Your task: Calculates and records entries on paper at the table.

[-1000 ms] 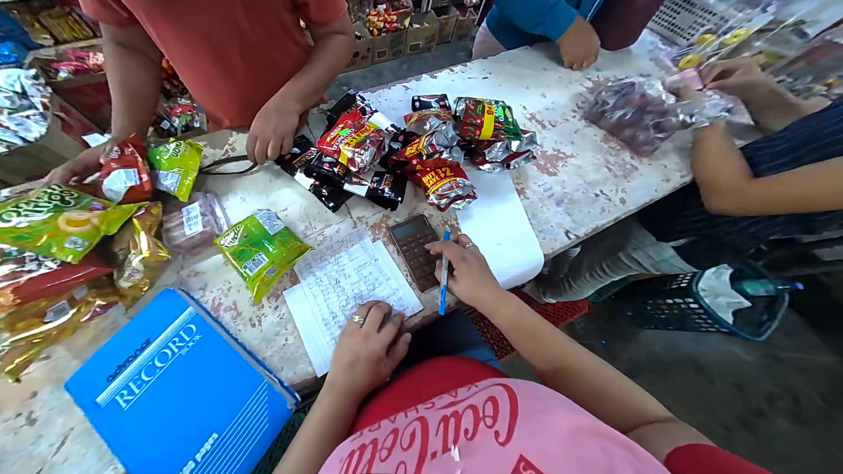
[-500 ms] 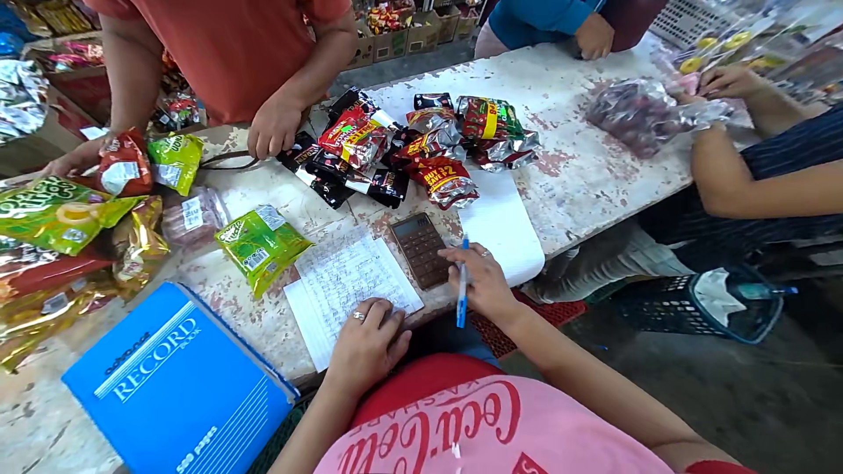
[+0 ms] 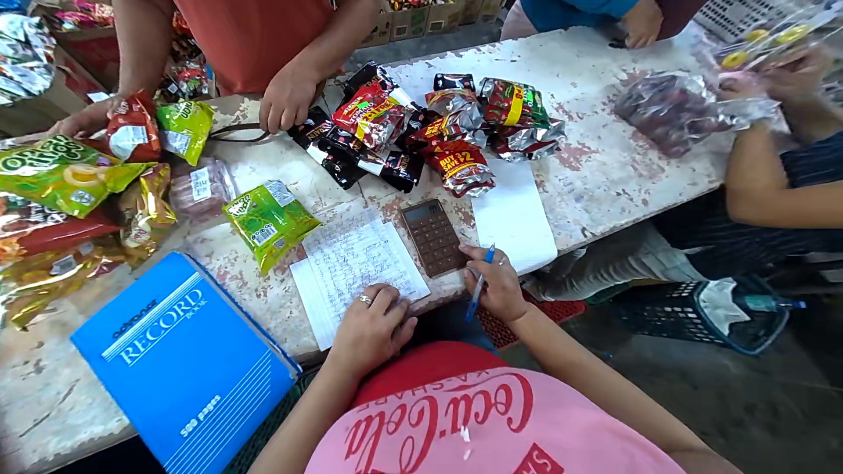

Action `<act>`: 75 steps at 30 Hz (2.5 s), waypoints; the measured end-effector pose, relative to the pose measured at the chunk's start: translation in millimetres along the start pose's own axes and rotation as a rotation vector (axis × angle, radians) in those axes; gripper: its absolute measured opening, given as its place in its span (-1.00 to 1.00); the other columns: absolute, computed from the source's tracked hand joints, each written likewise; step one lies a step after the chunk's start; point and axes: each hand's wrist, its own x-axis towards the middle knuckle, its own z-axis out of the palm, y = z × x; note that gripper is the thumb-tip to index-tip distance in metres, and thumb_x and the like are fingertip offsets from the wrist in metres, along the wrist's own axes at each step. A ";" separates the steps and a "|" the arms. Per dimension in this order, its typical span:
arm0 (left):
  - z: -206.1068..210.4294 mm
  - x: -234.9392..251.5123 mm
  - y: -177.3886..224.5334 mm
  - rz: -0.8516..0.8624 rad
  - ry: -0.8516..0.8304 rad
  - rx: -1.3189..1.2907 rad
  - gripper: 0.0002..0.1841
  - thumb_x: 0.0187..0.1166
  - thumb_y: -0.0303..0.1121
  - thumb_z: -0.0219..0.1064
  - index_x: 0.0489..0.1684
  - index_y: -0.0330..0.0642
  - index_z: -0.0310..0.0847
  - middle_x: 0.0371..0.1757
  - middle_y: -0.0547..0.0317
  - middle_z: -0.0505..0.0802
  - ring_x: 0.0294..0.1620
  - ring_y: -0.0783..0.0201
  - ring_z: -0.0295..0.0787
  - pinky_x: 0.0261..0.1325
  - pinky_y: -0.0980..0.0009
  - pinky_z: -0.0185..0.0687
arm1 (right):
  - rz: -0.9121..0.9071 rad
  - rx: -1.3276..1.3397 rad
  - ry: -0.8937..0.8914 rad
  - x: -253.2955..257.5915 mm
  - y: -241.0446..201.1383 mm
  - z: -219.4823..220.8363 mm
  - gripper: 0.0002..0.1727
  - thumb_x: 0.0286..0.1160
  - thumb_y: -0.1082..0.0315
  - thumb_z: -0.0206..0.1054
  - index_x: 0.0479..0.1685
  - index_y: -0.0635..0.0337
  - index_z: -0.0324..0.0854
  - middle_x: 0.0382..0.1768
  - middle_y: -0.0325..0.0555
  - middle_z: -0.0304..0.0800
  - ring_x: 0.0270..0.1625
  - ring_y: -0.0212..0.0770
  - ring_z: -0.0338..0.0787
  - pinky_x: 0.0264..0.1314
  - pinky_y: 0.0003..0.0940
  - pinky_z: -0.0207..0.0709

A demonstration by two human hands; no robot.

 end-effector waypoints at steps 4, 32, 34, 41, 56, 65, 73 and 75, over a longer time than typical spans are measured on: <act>-0.6 -0.5 -0.5 0.011 0.010 -0.018 -0.61 0.70 -0.03 0.15 -0.05 -0.04 0.87 0.05 0.04 0.88 0.24 0.02 0.78 0.29 0.19 0.70 | -0.030 -0.025 0.005 1.4 -0.2 0.9 -0.83 0.77 0.21 0.11 0.00 0.04 0.57 0.27 -0.05 0.84 0.23 -0.12 0.80 0.40 -0.21 0.47; -74.8 21.0 -6.4 -0.759 0.005 -0.035 -0.40 0.58 -0.01 0.30 0.54 -0.15 0.54 0.60 -0.26 0.54 0.56 -0.30 0.47 0.40 -0.27 0.48 | 0.504 0.170 0.089 43.3 28.0 -18.0 -0.60 0.78 0.24 0.12 0.28 0.43 0.54 -0.40 0.03 0.69 -0.42 -0.26 0.70 -0.27 -0.31 0.66; -86.4 24.2 -11.1 -0.805 -0.101 0.028 -0.42 0.60 -0.05 0.33 0.56 -0.13 0.53 0.63 -0.28 0.51 0.62 -0.41 0.38 0.43 -0.37 0.40 | 0.524 0.196 0.070 44.6 27.9 -18.9 -0.52 0.80 0.21 0.06 0.40 0.47 0.47 -0.37 0.00 0.72 -0.36 -0.28 0.72 -0.21 -0.32 0.67; -100.1 20.5 -33.2 -1.027 -0.234 0.134 -0.32 0.63 -0.02 0.37 0.67 -0.21 0.38 0.56 -0.41 0.54 0.50 -0.42 0.51 0.45 -0.31 0.43 | 0.485 0.181 0.000 47.9 27.4 -20.4 -0.44 0.82 0.13 -0.04 0.42 0.48 0.50 0.14 0.29 0.73 -0.09 -0.12 0.77 0.05 -0.24 0.68; -37.1 5.4 -1.2 -0.694 -0.353 0.223 -0.20 0.60 0.45 -0.11 0.82 0.33 0.23 0.92 0.05 0.09 0.90 -0.35 -0.25 0.63 -0.65 -0.41 | 0.642 0.999 -0.024 75.6 -61.1 -6.6 -0.80 0.73 0.23 0.15 0.07 0.03 0.64 -0.11 -0.35 0.86 -0.06 -0.40 0.83 0.12 -0.35 0.73; -37.9 12.6 -7.7 -0.858 -0.380 0.308 -0.13 0.60 0.46 -0.15 0.89 0.23 0.08 0.93 -0.04 0.01 0.90 -0.38 -0.29 0.65 -0.62 -0.42 | 0.770 1.204 -0.343 98.1 -115.0 47.7 -0.68 0.82 0.30 -0.02 -0.34 0.13 0.54 -0.49 -0.39 0.69 -0.42 -0.51 0.68 -0.24 -0.56 0.61; -34.2 10.2 -8.9 -0.861 -0.344 0.329 -0.09 0.56 0.49 -0.17 0.88 0.18 0.13 0.91 -0.23 -0.01 0.88 -0.47 -0.30 0.66 -0.60 -0.40 | 0.632 0.943 -0.255 93.9 -112.4 52.7 -0.75 0.74 0.34 0.15 -0.12 0.31 0.70 -0.22 -0.24 0.77 -0.18 -0.54 0.71 -0.01 -0.58 0.63; -37.1 11.0 -6.1 -0.858 -0.383 0.313 -0.08 0.56 0.49 -0.17 0.90 0.17 0.07 0.92 -0.23 -0.04 0.88 -0.49 -0.37 0.65 -0.62 -0.48 | 0.477 0.750 -0.245 89.6 -105.8 54.8 -0.67 0.71 0.29 0.22 0.17 0.38 0.69 0.09 0.03 0.79 0.12 -0.36 0.75 0.26 -0.46 0.63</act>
